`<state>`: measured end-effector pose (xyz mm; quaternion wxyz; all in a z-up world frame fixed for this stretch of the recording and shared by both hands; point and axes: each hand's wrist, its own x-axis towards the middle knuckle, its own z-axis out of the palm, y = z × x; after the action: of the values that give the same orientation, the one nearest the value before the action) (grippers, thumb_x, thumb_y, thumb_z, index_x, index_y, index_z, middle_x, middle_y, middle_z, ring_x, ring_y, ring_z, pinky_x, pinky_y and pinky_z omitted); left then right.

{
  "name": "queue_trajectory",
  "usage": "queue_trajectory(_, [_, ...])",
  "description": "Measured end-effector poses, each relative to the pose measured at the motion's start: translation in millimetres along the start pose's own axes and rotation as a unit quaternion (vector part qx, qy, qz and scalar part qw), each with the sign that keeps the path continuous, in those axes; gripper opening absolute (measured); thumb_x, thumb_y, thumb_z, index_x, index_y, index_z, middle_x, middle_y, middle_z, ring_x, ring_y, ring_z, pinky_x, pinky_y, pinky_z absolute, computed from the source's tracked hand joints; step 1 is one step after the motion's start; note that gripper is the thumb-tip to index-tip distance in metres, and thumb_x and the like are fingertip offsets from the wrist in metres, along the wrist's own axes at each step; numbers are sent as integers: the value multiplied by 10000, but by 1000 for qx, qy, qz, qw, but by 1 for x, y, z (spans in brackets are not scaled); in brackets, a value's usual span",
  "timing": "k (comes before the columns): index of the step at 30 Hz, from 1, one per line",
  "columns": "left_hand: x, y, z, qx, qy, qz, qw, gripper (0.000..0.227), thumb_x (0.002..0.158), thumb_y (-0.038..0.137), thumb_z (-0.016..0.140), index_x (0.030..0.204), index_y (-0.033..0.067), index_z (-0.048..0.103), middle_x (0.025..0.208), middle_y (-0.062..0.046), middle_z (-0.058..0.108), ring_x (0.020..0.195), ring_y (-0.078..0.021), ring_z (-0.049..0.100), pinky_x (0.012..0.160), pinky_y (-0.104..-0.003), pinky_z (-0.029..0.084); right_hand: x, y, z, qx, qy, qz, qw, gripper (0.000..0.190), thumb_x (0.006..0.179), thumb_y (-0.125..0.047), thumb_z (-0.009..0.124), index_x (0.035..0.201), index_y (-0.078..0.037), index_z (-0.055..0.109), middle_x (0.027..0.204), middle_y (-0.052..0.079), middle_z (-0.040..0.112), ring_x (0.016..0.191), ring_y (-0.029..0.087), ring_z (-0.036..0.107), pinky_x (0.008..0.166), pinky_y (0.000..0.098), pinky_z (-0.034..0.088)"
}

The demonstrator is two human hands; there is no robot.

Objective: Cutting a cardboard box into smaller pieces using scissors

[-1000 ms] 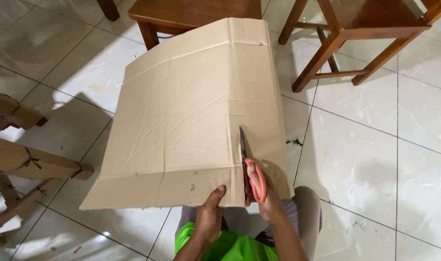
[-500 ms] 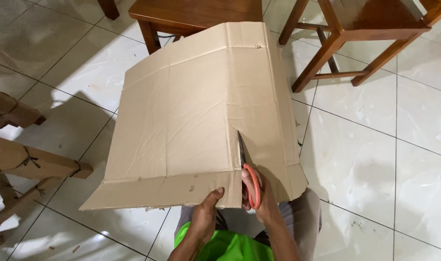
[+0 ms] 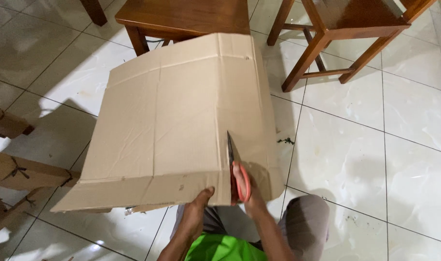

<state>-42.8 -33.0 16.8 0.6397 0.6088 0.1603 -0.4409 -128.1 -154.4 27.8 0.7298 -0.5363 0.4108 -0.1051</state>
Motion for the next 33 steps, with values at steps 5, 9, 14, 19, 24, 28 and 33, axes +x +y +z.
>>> queue_trajectory(5, [1, -25, -21, 70, 32, -59, 995, 537, 733, 223, 760, 1202, -39, 782, 1234, -125, 778, 1161, -253, 697, 1075, -364, 497, 27, 164, -50, -90, -110, -324, 935, 620, 1087, -363, 471, 1635, -241, 208, 1736, 130, 62, 1612, 333, 34, 1303, 537, 75])
queue_trajectory(9, [-2, -35, -28, 129, 13, -24, 991, 471, 742, 279, 746, 1134, 29, 821, 1169, -82, 803, 1127, -226, 703, 1062, -359, 483, -11, 76, -7, 139, 5, 44, 989, 738, 840, -633, 533, 1364, -113, 536, 537, 73, 469, 396, 190, 457, 371, 322, 398])
queue_trajectory(14, [3, -43, -25, -36, -11, -22, 999, 565, 784, 139, 682, 1329, -12, 683, 1241, -138, 745, 1117, -305, 695, 898, -429, 544, -12, 54, -5, 82, 33, 83, 993, 1057, 724, -692, 511, 1619, -166, 312, 1692, 16, 342, 1551, 192, 343, 1192, 419, 408])
queue_trajectory(19, [1, -28, -16, 66, -2, 27, 997, 518, 756, 250, 705, 1211, 8, 756, 1224, -92, 761, 1165, -240, 680, 1062, -382, 493, 20, 70, -29, -77, -13, -74, 994, 779, 929, -623, 367, 1553, -163, 442, 1118, 115, 434, 1005, 228, 424, 839, 360, 346])
queue_trajectory(24, [-15, -12, -12, 53, -6, 41, 998, 532, 763, 194, 708, 1256, -1, 736, 1252, -103, 758, 1177, -246, 692, 1083, -376, 514, -10, 20, -3, -77, 40, -2, 996, 931, 810, -702, 440, 1525, -109, 492, 1572, 70, 527, 1474, 208, 485, 1201, 352, 380])
queue_trajectory(28, [1, -31, -26, 81, 2, 8, 997, 349, 784, 243, 742, 1034, 2, 778, 1049, -67, 719, 963, -216, 621, 863, -358, 464, -25, 11, 1, -39, 45, 25, 998, 493, 918, -596, 506, 982, -110, 566, 609, 63, 523, 484, 193, 504, 432, 330, 415])
queue_trajectory(33, [15, -43, -24, -2, -65, -47, 997, 466, 822, 263, 668, 1205, 21, 774, 1192, -58, 754, 1114, -208, 629, 963, -406, 408, -14, 26, -7, -1, 2, -54, 999, 497, 996, -491, 527, 737, -68, 509, 457, 100, 499, 335, 222, 508, 328, 310, 365])
